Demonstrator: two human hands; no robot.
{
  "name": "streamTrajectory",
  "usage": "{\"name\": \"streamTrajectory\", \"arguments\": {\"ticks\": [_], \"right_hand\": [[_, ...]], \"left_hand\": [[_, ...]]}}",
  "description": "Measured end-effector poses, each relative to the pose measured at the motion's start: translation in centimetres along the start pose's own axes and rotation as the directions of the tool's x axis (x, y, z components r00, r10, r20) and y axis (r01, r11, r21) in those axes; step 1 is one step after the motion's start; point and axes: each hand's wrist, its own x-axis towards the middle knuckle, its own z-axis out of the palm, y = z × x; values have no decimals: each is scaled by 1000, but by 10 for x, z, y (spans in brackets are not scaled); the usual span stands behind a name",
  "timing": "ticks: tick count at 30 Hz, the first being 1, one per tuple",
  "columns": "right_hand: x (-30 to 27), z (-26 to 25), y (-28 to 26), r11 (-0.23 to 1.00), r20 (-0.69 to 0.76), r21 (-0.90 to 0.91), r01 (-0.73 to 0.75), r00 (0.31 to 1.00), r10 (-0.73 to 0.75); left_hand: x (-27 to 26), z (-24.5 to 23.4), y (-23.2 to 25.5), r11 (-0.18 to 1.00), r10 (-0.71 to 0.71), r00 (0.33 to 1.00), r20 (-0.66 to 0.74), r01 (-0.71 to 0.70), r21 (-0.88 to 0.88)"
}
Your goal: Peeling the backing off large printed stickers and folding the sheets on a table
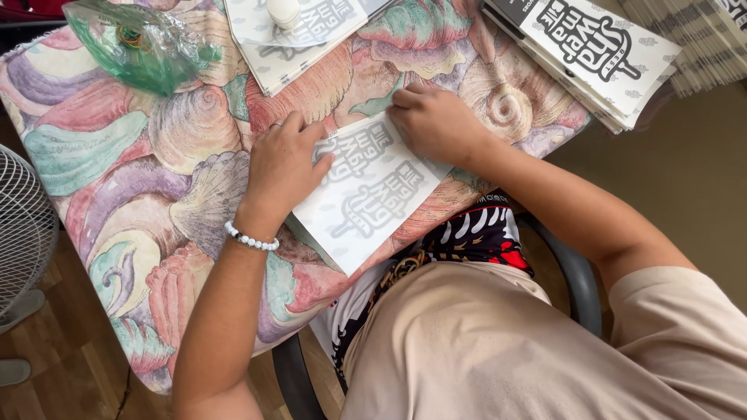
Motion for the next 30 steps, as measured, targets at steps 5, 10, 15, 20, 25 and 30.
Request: {"name": "streamTrajectory", "arguments": {"ticks": [5, 10, 15, 20, 25, 30], "right_hand": [[0, -2, -9, 998, 23, -49, -39, 999, 40], [8, -11, -7, 998, 45, -55, -41, 998, 43], [21, -55, -4, 918, -18, 319, -234, 967, 253], [8, -77, 10, 712, -323, 676, -189, 793, 517], [20, -81, -19, 161, -38, 985, -63, 829, 558], [32, -88, -50, 277, -15, 949, -149, 858, 514]], "left_hand": [[24, -23, 23, 986, -44, 986, 162, 69, -153], [39, -18, 21, 948, -107, 936, 336, 198, -249], [27, -21, 29, 913, -236, 922, 305, 318, -255], [-12, -37, 29, 832, -110, 979, -170, -3, -555], [-31, -32, 37, 583, -334, 861, -384, -131, -802], [-37, -1, 36, 473, -472, 798, -374, -129, -872]]}}
